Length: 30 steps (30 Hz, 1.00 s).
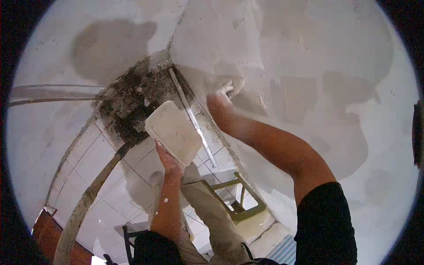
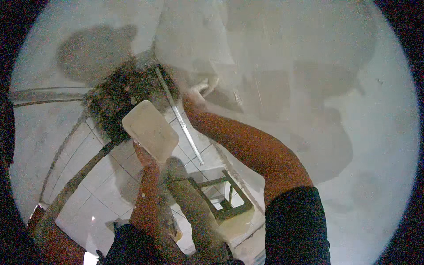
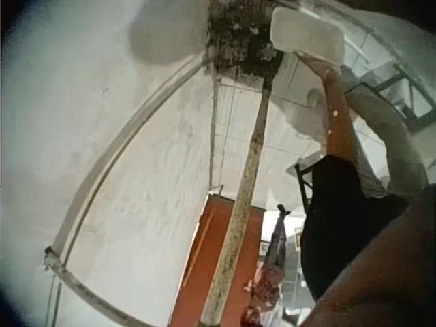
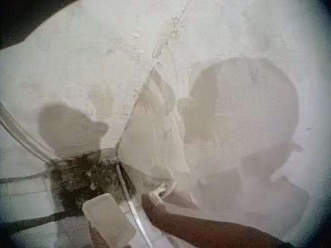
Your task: Applying wall filler or plaster to a damaged area of a wall using a putty knife.
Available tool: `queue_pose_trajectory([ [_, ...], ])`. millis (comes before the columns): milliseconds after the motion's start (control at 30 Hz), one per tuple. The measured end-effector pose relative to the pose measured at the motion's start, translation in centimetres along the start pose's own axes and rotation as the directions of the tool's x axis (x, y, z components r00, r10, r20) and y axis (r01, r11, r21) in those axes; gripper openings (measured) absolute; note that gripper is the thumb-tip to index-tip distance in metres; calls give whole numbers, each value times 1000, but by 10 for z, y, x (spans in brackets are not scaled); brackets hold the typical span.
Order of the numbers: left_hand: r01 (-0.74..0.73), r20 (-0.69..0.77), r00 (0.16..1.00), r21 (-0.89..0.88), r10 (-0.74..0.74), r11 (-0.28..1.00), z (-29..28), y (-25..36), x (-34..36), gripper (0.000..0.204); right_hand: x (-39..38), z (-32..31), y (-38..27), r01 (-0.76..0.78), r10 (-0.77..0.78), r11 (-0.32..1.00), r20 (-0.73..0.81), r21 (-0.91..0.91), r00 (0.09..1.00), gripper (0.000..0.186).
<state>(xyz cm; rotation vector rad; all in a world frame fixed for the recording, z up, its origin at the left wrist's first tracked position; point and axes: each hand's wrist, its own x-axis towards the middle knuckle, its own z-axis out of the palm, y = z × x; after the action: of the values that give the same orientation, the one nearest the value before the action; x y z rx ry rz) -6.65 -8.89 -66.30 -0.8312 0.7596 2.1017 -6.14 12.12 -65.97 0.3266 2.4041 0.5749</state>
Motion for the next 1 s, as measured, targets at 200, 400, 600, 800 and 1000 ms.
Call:
queue_pose_trajectory([
  [200,-199,89,977,54,194,979,-28,2,14,66,-40,55,-18,29,18,934,-126,357,992,15],
  [400,-136,142,980,-33,139,990,-48,3,14,71,29,-18,-21,69,-66,994,-44,84,997,17],
  [600,-132,30,991,42,131,990,-61,-3,22,62,45,-13,-27,75,-45,994,-326,82,944,13],
  [800,-100,39,994,35,99,994,-80,16,6,70,-11,102,-101,-39,354,192,-32,981,935,31],
  [1000,-126,37,992,194,121,973,18,-20,-13,70,23,253,-60,-158,135,984,227,84,964,11],
])
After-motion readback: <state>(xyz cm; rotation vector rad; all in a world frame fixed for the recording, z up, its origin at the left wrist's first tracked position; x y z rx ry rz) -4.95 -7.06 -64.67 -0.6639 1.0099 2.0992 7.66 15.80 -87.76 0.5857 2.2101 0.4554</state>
